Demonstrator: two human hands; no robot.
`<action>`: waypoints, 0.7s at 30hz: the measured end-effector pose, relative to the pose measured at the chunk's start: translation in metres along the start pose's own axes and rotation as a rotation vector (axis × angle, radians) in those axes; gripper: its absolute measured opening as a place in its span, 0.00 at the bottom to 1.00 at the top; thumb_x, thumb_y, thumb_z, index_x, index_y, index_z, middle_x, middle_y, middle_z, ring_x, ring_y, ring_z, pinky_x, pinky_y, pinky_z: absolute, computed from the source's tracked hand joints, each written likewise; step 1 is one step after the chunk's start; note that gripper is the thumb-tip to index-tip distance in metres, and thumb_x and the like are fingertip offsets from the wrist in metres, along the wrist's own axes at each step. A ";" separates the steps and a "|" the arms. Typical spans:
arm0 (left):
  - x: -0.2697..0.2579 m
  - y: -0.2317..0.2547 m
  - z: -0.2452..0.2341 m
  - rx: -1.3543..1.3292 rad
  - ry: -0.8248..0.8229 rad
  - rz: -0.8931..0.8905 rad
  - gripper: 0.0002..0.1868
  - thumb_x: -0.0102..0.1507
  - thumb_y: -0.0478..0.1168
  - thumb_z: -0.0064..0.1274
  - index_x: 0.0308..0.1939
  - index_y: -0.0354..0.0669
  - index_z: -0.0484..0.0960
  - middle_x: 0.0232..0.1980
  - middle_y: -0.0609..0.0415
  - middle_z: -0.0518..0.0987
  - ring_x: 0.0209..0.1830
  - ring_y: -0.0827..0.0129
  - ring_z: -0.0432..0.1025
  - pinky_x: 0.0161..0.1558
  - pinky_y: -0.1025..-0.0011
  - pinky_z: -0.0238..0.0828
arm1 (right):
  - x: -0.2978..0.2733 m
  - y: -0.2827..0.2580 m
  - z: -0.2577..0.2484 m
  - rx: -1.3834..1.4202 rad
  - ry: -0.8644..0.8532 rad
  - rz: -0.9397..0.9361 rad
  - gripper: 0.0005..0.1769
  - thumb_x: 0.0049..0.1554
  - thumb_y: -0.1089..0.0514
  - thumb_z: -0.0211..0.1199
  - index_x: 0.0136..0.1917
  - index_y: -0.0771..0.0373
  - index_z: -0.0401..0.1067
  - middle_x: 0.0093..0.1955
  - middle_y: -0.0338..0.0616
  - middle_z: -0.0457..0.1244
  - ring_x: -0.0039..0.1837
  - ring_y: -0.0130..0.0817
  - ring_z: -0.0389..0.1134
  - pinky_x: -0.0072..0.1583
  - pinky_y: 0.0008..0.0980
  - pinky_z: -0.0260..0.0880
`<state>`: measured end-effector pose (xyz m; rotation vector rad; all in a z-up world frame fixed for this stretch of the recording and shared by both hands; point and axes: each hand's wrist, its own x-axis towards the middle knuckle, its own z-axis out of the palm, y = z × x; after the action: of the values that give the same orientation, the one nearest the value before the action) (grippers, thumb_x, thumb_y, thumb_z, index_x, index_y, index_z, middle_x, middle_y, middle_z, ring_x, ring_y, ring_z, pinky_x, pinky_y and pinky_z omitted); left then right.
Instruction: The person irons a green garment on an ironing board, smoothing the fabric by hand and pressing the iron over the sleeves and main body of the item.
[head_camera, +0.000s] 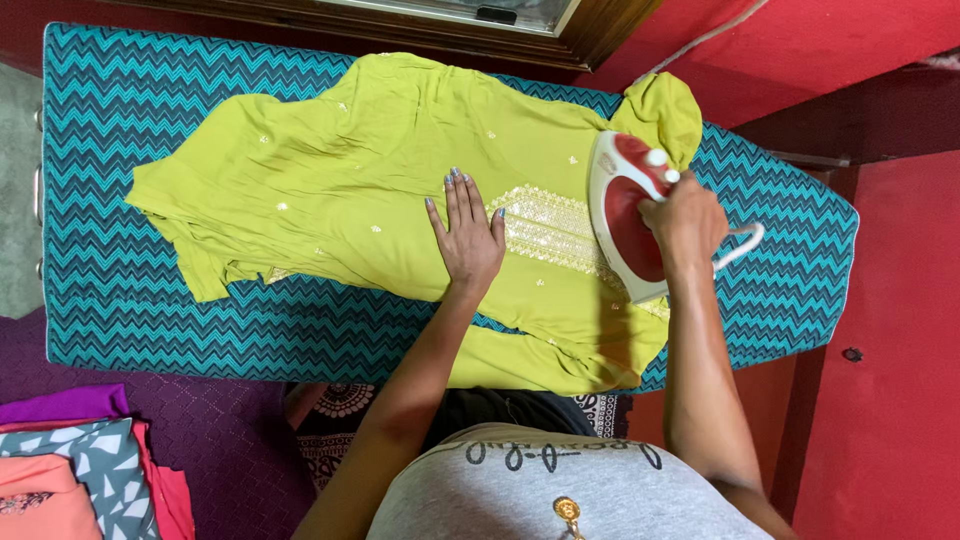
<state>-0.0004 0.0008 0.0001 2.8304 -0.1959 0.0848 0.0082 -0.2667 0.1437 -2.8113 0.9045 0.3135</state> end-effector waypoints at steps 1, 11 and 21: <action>-0.001 0.000 0.000 0.004 0.002 0.005 0.39 0.74 0.57 0.31 0.79 0.29 0.54 0.83 0.41 0.50 0.85 0.56 0.42 0.79 0.44 0.27 | -0.001 0.005 0.002 0.021 0.033 0.030 0.32 0.46 0.50 0.73 0.61 0.65 0.73 0.50 0.63 0.70 0.53 0.59 0.72 0.54 0.52 0.71; 0.000 -0.001 0.004 0.027 0.009 0.004 0.39 0.74 0.57 0.33 0.79 0.30 0.53 0.84 0.42 0.49 0.85 0.56 0.42 0.79 0.44 0.27 | 0.004 0.015 0.005 0.050 0.049 -0.022 0.29 0.46 0.50 0.74 0.57 0.67 0.74 0.51 0.63 0.69 0.54 0.61 0.71 0.54 0.54 0.70; -0.003 0.001 0.002 0.009 0.031 0.007 0.39 0.74 0.57 0.34 0.79 0.29 0.53 0.83 0.42 0.50 0.85 0.56 0.43 0.79 0.44 0.28 | -0.157 0.054 0.007 -0.037 -0.141 0.012 0.34 0.49 0.48 0.73 0.63 0.67 0.70 0.42 0.65 0.70 0.46 0.61 0.74 0.48 0.54 0.73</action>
<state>-0.0037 -0.0008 -0.0020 2.8356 -0.1993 0.1313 -0.1493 -0.2219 0.1706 -2.7765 0.8937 0.5279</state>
